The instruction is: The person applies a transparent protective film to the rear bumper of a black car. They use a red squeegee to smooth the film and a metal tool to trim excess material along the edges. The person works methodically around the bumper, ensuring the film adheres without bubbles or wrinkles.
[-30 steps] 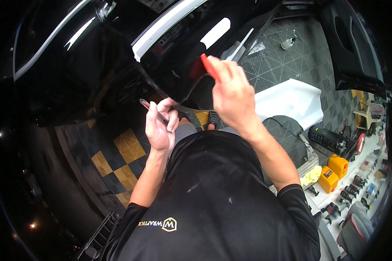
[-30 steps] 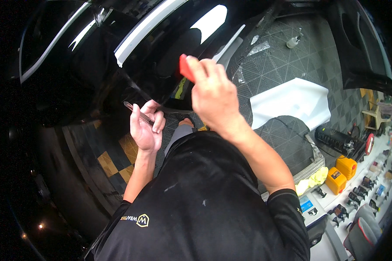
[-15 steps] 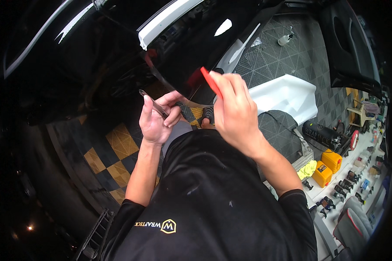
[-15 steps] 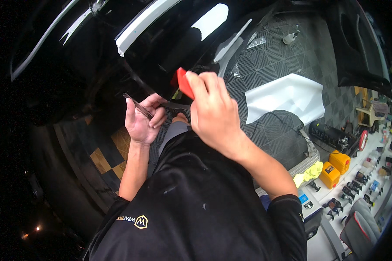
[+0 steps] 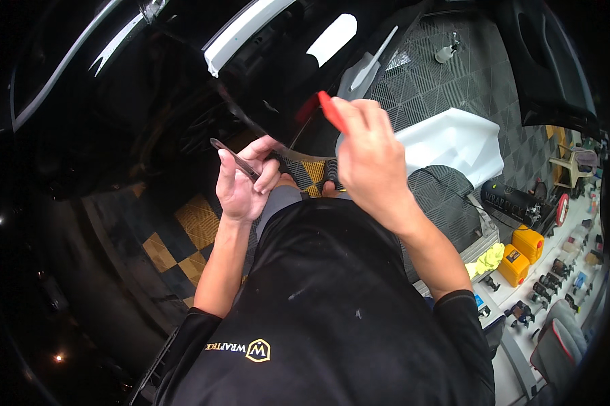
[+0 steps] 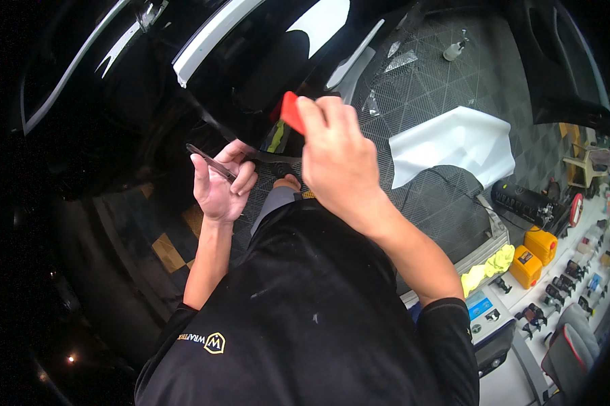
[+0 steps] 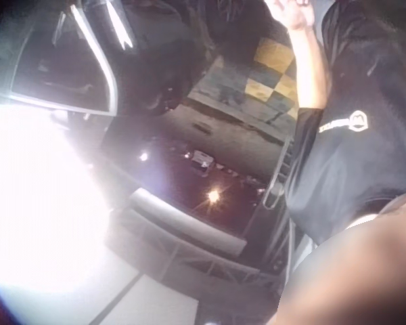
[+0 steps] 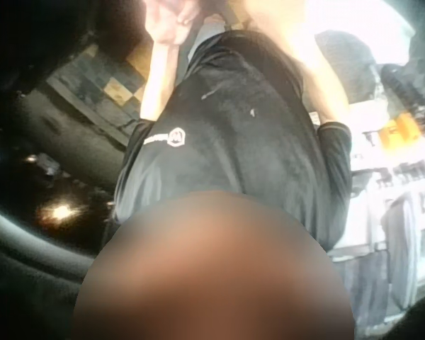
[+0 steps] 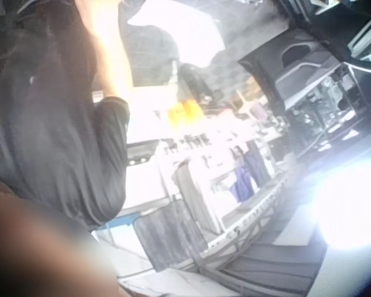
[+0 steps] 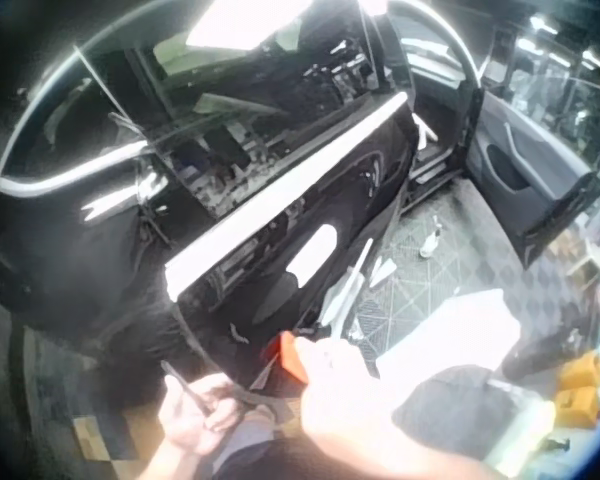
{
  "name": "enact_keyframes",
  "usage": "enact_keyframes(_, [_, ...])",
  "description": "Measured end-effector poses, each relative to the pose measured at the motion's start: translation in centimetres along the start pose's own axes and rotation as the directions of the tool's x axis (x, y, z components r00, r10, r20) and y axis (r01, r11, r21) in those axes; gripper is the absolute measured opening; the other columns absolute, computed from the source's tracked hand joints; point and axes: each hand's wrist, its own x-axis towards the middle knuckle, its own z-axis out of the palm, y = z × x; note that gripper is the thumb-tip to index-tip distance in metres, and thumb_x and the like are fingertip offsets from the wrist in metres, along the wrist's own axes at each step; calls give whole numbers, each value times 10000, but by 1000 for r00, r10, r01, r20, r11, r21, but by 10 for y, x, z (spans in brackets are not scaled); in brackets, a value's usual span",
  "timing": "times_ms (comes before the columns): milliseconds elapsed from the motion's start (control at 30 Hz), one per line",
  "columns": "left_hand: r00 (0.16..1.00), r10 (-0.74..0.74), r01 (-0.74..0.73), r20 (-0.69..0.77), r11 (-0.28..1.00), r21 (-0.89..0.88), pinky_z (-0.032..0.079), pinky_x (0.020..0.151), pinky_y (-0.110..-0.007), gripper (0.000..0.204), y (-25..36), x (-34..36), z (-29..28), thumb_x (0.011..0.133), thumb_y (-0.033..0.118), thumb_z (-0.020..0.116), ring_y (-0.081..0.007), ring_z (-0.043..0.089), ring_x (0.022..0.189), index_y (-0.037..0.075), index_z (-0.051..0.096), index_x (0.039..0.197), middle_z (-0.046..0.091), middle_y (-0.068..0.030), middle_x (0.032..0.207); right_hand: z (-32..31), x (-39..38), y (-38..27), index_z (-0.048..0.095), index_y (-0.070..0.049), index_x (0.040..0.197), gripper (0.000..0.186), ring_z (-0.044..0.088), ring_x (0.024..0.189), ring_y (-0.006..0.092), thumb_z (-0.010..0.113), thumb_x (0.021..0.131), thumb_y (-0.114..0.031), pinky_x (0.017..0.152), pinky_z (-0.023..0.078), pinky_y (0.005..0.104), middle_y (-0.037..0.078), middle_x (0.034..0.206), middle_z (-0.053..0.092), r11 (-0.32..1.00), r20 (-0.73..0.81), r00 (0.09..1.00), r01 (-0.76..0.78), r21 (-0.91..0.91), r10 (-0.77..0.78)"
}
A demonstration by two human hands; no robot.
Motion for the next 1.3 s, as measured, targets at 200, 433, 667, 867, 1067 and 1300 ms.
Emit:
enact_keyframes(200, [996,-46,49,-74,998,30,433,605,-254,1019,4,-5,-4,964,817,352,-100,474,654,-77,544,1414,635,-230,1313,24,-32,-44,581,51,1293,535,617,926,244,655,801,-146,647,576,285,148,1149,603,915,208,891,396,79,-404])
enact_keyframes(433, [1000,21,-21,-3,999,24,329,550,-227,987,-3,-6,-3,969,796,390,-60,367,603,-76,532,1409,640,-180,1314,2,-12,-4,598,3,1316,551,635,1030,352,631,770,64,739,599,378,170,1172,609,996,-6,998,65,57,-65])
enact_keyframes(667, [997,11,2,-82,988,153,451,688,-262,1043,6,-6,10,980,817,284,-90,478,680,-113,567,1357,666,-177,1228,-4,-19,-53,592,38,1288,538,615,931,257,663,767,-75,616,584,311,114,1099,599,955,294,909,288,64,-294])
enact_keyframes(867, [975,74,-32,-208,980,197,402,613,-251,1030,1,-5,15,977,817,303,-75,440,611,-102,568,1359,672,-172,1249,4,-16,-37,610,59,1219,472,608,933,238,668,775,-90,635,593,303,127,1105,592,965,181,959,240,-108,-218])
enact_keyframes(1067, [999,29,-31,45,999,36,335,558,-229,994,2,-2,5,980,802,343,-64,389,589,-91,562,1356,649,-161,1288,9,-23,-22,622,-15,1251,469,612,983,349,638,782,-5,800,571,422,157,1136,636,985,83,993,67,162,-81])
enact_keyframes(1300, [1000,18,-17,-16,999,29,334,553,-232,960,2,-5,3,991,775,375,-74,381,590,-86,552,1375,638,-163,1284,12,21,25,618,-38,1208,380,618,946,312,638,831,-84,646,595,386,100,1075,605,977,-103,985,118,-178,-137])
